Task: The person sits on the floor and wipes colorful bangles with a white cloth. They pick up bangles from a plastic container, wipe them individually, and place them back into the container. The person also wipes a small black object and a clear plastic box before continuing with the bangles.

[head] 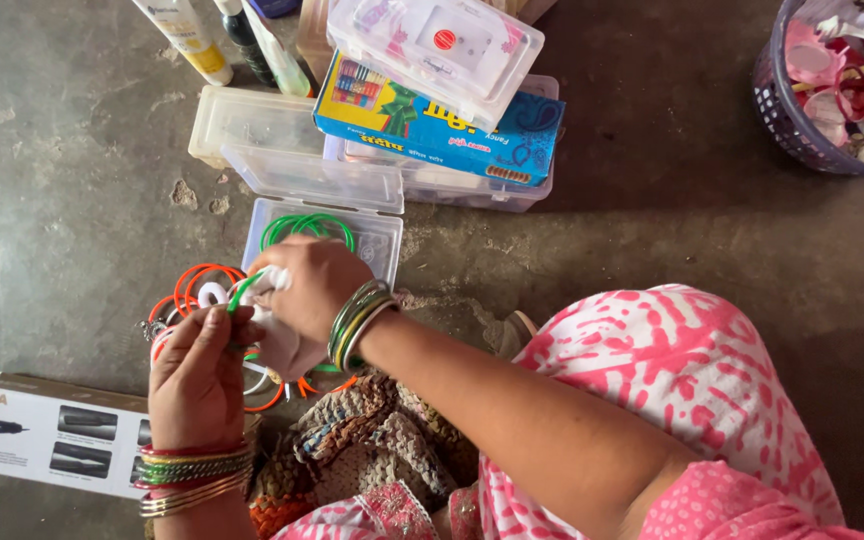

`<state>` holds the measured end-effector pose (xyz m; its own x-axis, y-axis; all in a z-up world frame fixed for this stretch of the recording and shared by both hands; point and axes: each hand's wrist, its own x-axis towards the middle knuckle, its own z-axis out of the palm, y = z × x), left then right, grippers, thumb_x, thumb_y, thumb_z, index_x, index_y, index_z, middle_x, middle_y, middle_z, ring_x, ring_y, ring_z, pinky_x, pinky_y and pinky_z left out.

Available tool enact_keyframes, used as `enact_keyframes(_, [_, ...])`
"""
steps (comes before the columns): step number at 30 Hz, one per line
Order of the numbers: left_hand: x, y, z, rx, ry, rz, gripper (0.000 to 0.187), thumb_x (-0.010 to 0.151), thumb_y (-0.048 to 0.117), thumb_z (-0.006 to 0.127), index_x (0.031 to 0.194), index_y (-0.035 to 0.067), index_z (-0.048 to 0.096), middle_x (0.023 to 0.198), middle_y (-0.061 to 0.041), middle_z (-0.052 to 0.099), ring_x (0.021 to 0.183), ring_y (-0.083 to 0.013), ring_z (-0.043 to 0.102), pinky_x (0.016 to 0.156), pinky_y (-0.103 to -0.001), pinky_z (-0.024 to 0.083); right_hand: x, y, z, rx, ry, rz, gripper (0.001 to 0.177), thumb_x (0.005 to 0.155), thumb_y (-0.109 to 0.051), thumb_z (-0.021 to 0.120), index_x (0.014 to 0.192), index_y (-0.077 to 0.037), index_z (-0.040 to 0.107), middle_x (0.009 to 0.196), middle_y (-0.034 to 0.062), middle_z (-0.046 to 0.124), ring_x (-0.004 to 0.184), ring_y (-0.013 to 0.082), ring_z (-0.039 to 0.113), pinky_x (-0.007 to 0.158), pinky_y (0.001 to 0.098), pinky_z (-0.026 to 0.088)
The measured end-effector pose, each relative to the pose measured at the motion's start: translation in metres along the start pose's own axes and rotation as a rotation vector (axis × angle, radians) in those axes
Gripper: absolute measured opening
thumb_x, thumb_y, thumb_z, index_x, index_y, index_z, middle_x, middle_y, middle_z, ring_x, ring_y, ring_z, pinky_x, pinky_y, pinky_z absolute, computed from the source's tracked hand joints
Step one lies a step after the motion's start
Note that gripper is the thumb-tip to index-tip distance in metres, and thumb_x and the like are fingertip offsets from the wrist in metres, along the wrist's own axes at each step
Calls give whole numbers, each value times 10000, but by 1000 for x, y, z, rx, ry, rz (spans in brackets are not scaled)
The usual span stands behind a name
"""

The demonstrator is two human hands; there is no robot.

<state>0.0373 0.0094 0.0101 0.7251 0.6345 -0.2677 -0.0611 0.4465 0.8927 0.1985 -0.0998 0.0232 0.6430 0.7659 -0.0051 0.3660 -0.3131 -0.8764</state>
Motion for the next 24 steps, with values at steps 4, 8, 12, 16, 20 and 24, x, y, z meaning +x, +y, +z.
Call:
enact_keyframes(4, [0,3,-6,-89,-116,17,195,1119,84,571,1175,-78,664,1065,-129,708,943,-192,665,897,-334,537,7,5,2,347,-88,190,227,761,-204,773,984,-170,748,917,40,775,874,218,787,820,377,620])
enact_keyframes(8, [1,2,2,11,37,-95,226,1033,74,566,1182,-58,673,1073,-126,729,955,-192,692,886,-317,537,-4,2,3,-272,150,-243,207,762,-185,785,967,-162,778,969,68,758,896,263,729,872,406,574])
enact_keyframes(12, [-1,7,2,74,-87,-57,236,1053,53,577,1227,-76,668,1108,-137,725,953,-183,679,883,-302,535,-3,2,8,-154,123,-130,294,764,-268,758,1038,-163,766,1017,74,755,932,265,736,838,408,584])
enact_keyframes(16, [0,8,6,182,26,168,216,1056,50,604,1223,-73,663,1117,-103,730,993,-140,688,922,-269,549,9,15,4,-157,-294,311,425,862,-390,707,1176,-107,664,1036,131,751,907,292,761,838,413,607])
enact_keyframes(20, [21,-1,17,640,25,330,226,1007,94,679,1186,-41,707,1082,-99,734,956,-152,678,862,-269,535,-6,6,13,-460,-695,323,434,902,-465,682,1051,-71,787,1093,196,746,1013,330,727,916,436,560])
enact_keyframes(24, [38,-15,33,1179,15,405,210,981,203,725,1101,36,766,1009,-127,739,872,-252,704,795,-335,528,-9,5,20,-487,-765,291,383,880,-401,685,1060,-80,790,1097,202,756,1025,327,737,912,437,571])
